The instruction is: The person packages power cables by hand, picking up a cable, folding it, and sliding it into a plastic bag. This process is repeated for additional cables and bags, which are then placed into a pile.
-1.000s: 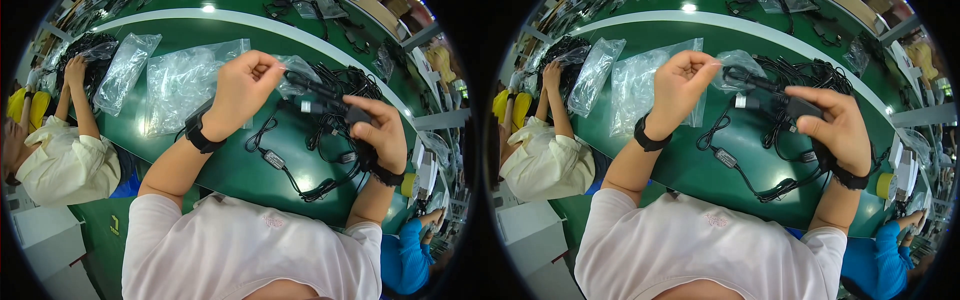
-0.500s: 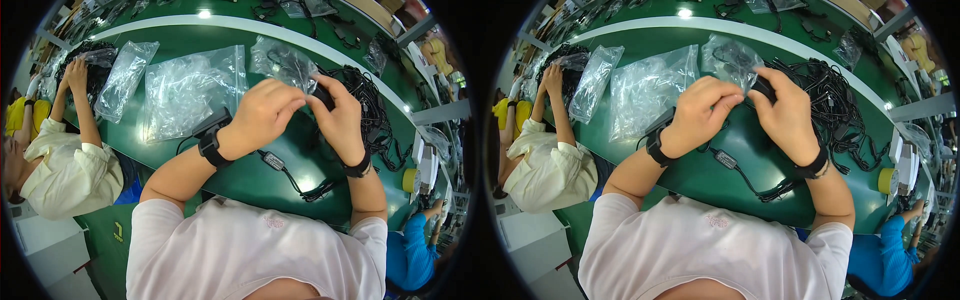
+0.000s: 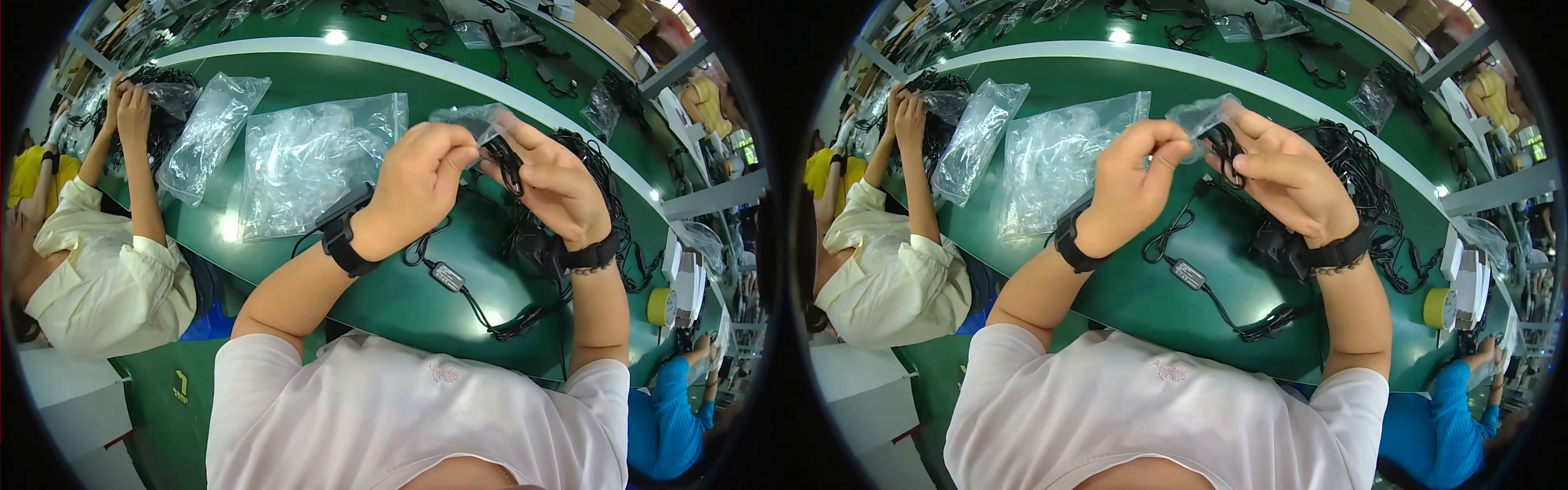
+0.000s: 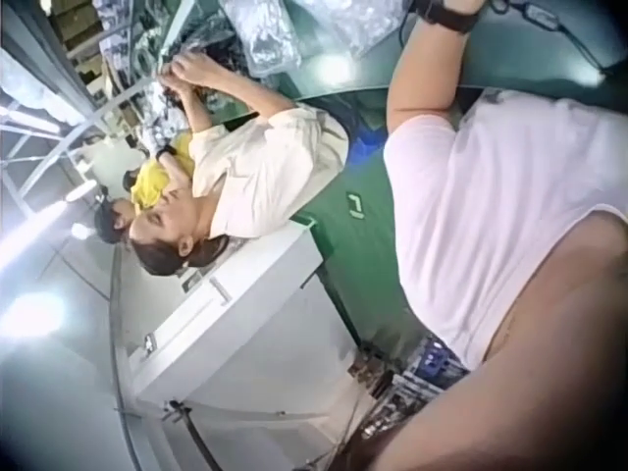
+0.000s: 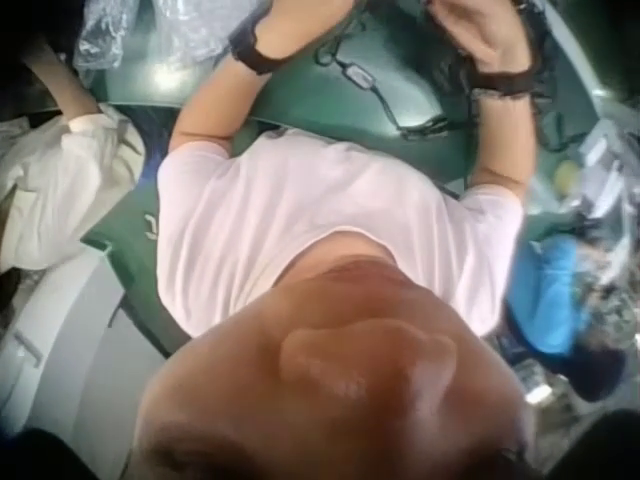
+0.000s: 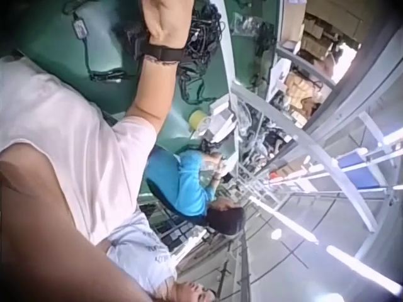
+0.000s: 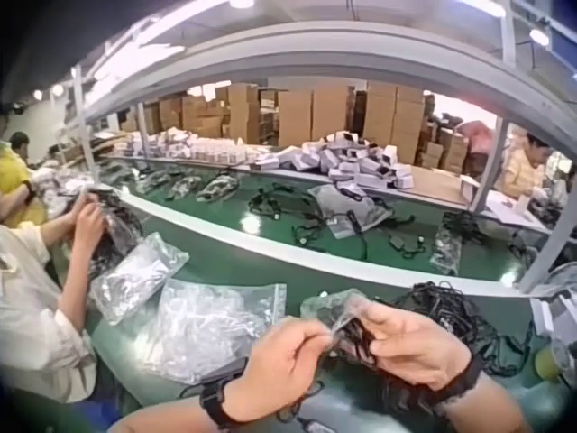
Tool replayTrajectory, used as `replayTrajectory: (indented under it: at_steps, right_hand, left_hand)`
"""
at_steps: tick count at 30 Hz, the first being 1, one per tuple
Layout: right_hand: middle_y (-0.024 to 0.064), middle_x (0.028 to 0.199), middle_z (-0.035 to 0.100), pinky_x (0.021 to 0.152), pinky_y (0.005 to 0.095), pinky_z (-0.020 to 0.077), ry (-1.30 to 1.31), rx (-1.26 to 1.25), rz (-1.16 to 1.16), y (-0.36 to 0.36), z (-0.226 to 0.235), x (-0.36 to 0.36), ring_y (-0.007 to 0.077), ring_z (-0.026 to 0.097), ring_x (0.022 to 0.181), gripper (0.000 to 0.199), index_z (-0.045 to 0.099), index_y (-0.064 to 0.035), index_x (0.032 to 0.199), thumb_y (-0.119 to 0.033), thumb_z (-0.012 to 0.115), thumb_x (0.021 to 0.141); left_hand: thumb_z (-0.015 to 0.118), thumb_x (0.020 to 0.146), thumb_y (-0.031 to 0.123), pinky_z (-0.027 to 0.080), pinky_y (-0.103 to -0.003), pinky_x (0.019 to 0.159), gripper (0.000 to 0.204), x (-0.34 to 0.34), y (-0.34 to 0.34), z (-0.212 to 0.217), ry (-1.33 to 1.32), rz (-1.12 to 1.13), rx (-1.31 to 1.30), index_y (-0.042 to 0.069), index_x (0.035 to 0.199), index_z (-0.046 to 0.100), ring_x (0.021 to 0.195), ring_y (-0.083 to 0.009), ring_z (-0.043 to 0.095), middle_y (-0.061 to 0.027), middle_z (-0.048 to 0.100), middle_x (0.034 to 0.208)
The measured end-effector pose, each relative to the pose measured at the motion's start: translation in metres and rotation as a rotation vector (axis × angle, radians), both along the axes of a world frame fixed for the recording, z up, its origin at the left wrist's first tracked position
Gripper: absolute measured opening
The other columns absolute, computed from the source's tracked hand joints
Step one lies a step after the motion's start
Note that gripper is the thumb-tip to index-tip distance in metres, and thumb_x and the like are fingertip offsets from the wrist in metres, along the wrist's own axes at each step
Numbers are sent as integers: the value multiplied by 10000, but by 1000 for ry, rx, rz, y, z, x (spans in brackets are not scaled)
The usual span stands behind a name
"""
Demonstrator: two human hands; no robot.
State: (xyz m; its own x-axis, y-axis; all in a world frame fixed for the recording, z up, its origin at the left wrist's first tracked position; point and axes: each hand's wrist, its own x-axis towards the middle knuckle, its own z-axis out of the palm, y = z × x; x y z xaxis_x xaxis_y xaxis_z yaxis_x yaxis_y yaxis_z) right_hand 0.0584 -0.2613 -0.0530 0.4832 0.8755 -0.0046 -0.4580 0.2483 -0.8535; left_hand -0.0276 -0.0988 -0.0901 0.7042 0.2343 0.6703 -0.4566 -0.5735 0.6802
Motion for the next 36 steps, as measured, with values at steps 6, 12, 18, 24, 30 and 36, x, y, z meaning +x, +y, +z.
replayTrajectory:
  at_steps: [6, 12, 18, 24, 30, 36]
  right_hand:
    - [66, 572, 502, 469, 263, 363, -1132, -720, -453, 14, 14, -5, 90, 371, 510, 481, 497, -21, 1200, -86, 616, 739]
    - [141, 582, 478, 488, 267, 401, -1719, -527, -607, 20, 25, 9, 178, 469, 484, 363, 593, -46, 1072, -120, 620, 718]
    - [82, 1112, 555, 855, 232, 430, -948, -362, -130, -14, 58, 9, 119, 538, 974, 479, 433, 29, 1249, -37, 558, 792]
    - [89, 1087, 559, 826, 244, 448, -921, -317, -221, -18, 55, 13, 126, 546, 955, 545, 430, -49, 1271, -17, 597, 753]
    - [61, 752, 611, 562, 211, 454, -597, -262, -303, -13, 39, 18, 81, 564, 668, 302, 555, -14, 1063, -40, 602, 766]
    - [29, 741, 571, 584, 199, 425, -1325, -213, -634, -12, 40, -2, 71, 500, 616, 380, 574, -68, 1066, -5, 671, 704]
  left_hand:
    - [601, 802, 59, 446, -252, 597, 64, 3, -14, 8, -55, -48, -5, 12, 839, 580, 640, -175, 562, -85, 587, 740]
    - [584, 821, 62, 456, -225, 615, 78, 6, -27, 24, 54, -144, -232, -1, 865, 572, 685, -105, 565, -47, 611, 785]
    - [573, 826, 102, 408, -183, 526, 110, 3, -4, 38, 199, -217, -710, -4, 849, 550, 587, -46, 497, -5, 565, 680]
    - [588, 823, 115, 412, -202, 548, 115, 5, 0, 58, 196, -491, -849, 13, 852, 546, 597, -75, 492, -16, 549, 686]
    - [588, 827, 129, 404, -198, 544, 118, 9, -5, 69, 243, -549, -820, 21, 847, 545, 593, -79, 492, -11, 543, 687]
    - [584, 842, 147, 406, -202, 553, 120, 10, 12, 64, 245, -572, -1044, 38, 869, 540, 617, -80, 486, -8, 532, 712]
